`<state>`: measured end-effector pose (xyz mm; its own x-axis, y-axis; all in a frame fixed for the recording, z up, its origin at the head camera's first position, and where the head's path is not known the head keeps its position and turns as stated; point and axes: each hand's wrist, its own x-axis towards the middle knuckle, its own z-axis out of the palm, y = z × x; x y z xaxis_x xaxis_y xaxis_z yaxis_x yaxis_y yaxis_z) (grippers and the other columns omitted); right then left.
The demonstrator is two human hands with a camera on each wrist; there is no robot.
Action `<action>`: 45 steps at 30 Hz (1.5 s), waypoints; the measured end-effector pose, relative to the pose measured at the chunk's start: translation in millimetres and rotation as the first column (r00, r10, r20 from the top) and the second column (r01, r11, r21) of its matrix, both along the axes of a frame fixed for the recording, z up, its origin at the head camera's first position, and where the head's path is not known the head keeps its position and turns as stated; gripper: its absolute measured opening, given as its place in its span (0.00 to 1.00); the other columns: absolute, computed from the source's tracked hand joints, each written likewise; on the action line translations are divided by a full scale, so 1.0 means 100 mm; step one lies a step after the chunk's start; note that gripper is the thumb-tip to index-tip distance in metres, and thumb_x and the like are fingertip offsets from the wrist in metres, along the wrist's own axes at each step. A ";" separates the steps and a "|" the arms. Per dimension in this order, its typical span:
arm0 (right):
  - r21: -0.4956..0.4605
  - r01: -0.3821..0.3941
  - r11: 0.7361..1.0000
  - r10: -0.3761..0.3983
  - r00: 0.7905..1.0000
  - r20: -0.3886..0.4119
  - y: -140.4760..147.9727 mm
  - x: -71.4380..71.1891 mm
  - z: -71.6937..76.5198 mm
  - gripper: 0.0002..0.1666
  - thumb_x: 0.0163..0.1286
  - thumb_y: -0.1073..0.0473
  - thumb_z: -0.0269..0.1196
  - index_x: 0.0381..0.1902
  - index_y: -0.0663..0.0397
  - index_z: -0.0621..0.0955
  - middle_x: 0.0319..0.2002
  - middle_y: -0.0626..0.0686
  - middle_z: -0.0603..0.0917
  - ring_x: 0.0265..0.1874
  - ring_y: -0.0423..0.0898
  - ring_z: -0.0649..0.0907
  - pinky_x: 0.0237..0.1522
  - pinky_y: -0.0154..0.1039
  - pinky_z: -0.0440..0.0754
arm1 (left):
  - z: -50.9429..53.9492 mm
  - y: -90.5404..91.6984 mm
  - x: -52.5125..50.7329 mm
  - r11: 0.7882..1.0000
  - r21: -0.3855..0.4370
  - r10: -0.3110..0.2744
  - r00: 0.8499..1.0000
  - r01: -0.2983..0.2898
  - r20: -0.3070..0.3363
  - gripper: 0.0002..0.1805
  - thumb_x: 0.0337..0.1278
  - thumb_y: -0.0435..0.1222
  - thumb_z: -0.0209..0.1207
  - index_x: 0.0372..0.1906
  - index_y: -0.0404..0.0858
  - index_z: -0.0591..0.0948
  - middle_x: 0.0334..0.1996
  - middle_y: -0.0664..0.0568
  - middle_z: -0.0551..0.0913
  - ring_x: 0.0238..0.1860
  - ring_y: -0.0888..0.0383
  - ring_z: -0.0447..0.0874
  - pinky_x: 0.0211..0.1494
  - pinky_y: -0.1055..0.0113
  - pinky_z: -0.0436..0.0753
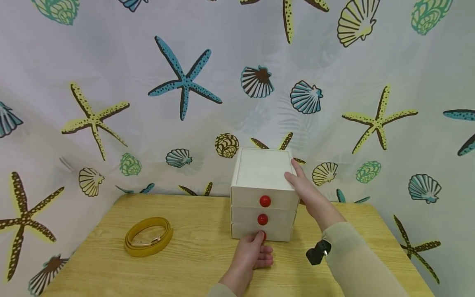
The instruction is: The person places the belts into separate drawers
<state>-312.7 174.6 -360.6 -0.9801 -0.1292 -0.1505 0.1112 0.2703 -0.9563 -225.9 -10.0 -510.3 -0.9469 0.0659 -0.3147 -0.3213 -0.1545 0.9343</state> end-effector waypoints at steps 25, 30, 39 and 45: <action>-0.011 -0.011 1.000 0.011 1.000 -0.002 0.00 0.00 0.00 0.45 0.91 0.42 0.46 0.92 0.29 0.36 0.91 0.58 0.34 0.88 0.65 0.41 0.80 0.76 0.51 | -0.01 0.00 0.01 1.000 -0.002 0.003 1.000 -0.003 -0.014 0.21 0.91 0.46 0.51 0.54 0.29 0.79 0.35 0.41 0.89 0.27 0.54 0.90 0.37 0.57 0.93; -0.012 -0.008 1.000 0.008 1.000 -0.003 -0.01 0.00 0.00 0.45 0.90 0.43 0.46 0.92 0.29 0.36 0.91 0.58 0.35 0.88 0.65 0.41 0.80 0.75 0.51 | -0.01 0.00 0.01 1.000 -0.003 0.007 1.000 -0.007 -0.012 0.20 0.91 0.45 0.51 0.54 0.29 0.78 0.34 0.41 0.89 0.26 0.55 0.89 0.36 0.57 0.93; -0.014 -0.004 1.000 0.004 1.000 -0.002 0.00 -0.02 -0.01 0.45 0.90 0.43 0.46 0.92 0.29 0.36 0.91 0.58 0.35 0.88 0.66 0.42 0.80 0.75 0.52 | 0.02 -0.01 0.04 1.000 -0.001 0.003 1.000 -0.003 0.015 0.21 0.90 0.45 0.52 0.54 0.28 0.79 0.34 0.42 0.89 0.27 0.55 0.90 0.36 0.58 0.93; -0.016 -0.010 1.000 0.010 1.000 -0.002 0.00 -0.01 -0.01 0.45 0.91 0.43 0.45 0.92 0.29 0.36 0.91 0.58 0.35 0.88 0.66 0.42 0.80 0.75 0.51 | 0.03 -0.03 0.07 1.000 -0.011 0.002 0.999 -0.002 0.033 0.21 0.90 0.45 0.51 0.54 0.28 0.79 0.35 0.42 0.89 0.28 0.54 0.90 0.36 0.58 0.93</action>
